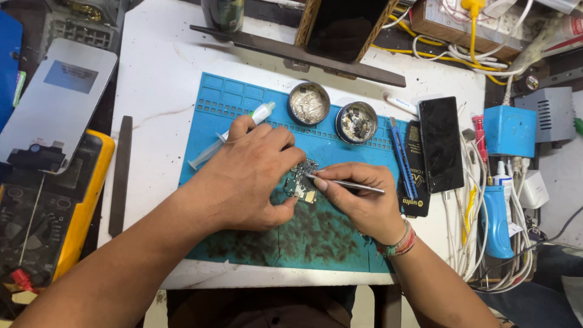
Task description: The person uses a hot air gun and tweezers to work on a circuit board. They apply heat to components on the board and manipulate them with tweezers on a blue work mat.
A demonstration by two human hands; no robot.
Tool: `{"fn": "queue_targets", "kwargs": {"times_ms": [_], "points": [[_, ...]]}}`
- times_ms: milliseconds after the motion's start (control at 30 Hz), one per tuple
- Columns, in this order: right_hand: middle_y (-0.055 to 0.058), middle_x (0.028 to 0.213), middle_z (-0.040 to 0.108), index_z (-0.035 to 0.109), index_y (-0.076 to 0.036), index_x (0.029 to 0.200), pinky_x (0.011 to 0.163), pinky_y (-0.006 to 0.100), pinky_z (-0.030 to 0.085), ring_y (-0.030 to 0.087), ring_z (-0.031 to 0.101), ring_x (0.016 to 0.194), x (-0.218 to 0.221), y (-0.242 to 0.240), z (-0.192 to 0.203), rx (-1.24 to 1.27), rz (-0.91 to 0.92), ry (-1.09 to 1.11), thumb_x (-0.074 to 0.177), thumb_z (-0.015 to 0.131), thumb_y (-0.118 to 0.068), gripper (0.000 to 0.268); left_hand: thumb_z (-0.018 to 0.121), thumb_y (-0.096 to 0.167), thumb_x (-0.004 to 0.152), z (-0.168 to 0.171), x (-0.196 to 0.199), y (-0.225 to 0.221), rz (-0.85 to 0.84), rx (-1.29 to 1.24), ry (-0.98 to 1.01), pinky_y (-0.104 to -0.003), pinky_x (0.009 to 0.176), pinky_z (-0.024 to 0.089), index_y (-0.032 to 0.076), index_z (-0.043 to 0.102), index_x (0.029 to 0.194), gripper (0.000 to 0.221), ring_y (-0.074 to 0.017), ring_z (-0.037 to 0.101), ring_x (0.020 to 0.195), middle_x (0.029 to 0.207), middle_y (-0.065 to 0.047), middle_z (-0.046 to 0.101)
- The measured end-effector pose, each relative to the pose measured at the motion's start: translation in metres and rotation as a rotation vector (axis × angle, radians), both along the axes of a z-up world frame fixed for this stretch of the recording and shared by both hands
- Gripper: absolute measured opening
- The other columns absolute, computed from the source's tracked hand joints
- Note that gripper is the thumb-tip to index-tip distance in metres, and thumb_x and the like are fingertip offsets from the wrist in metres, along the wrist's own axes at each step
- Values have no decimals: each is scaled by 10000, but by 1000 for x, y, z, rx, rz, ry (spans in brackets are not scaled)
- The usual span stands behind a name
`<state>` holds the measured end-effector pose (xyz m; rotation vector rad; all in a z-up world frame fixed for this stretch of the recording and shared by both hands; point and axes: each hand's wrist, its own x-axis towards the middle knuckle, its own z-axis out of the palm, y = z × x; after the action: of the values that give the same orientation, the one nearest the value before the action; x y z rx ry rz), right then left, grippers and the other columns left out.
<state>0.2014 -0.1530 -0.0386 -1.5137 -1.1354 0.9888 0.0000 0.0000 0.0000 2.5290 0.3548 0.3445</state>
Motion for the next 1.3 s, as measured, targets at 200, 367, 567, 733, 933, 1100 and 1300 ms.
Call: {"fn": "queue_targets", "kwargs": {"times_ms": [200,367,567,733,933,1100,1300], "points": [[116,1022,791,767,38,1022,789,234,588,106,721,908,-1,2,2,-10,8,23,902,750,9,125,804,352,672,2,0,0,3,6,-8,-526,1039,290,50,690,1072,514,-294,562,1062,1029,-123,593],[115,1029,791,768,34,1018,804,234,588,112,726,919,0,3,4,2,22,-21,898,753,10,123,807,356,680,1,0,0,0,-2,-3,-521,1054,288,34,687,1079,527,-291,564,1050,1041,-132,592],[116,1036,791,767,33,1024,804,233,588,113,728,918,0,2,4,3,32,-23,901,755,3,128,806,357,684,0,0,0,-3,4,-5,-533,1067,283,32,687,1080,526,-297,565,1052,1049,-142,591],[114,1035,789,766,35,1026,802,228,586,105,723,919,0,2,4,-8,23,5,905,751,-1,127,808,361,684,0,0,0,-3,7,0,-545,1073,279,30,688,1078,528,-298,567,1049,1049,-145,590],[103,1026,790,761,33,1033,790,222,585,96,715,897,2,2,3,15,46,-23,906,755,-1,132,804,358,693,0,0,0,-9,10,15,-547,1070,283,28,687,1082,523,-295,567,1035,1037,-141,589],[80,1036,762,715,29,1063,741,202,562,63,678,861,3,1,-5,20,-51,115,921,750,-7,151,803,357,691,2,1,-2,-19,32,-7,-530,1029,297,31,670,1096,537,-292,570,1022,1011,-130,592],[67,961,716,702,22,1139,640,195,511,43,619,762,5,-1,-10,78,-99,125,985,737,-83,190,785,307,757,33,0,-19,36,167,-157,-557,1123,284,14,636,1164,524,-290,591,1074,1069,-136,603]]}}
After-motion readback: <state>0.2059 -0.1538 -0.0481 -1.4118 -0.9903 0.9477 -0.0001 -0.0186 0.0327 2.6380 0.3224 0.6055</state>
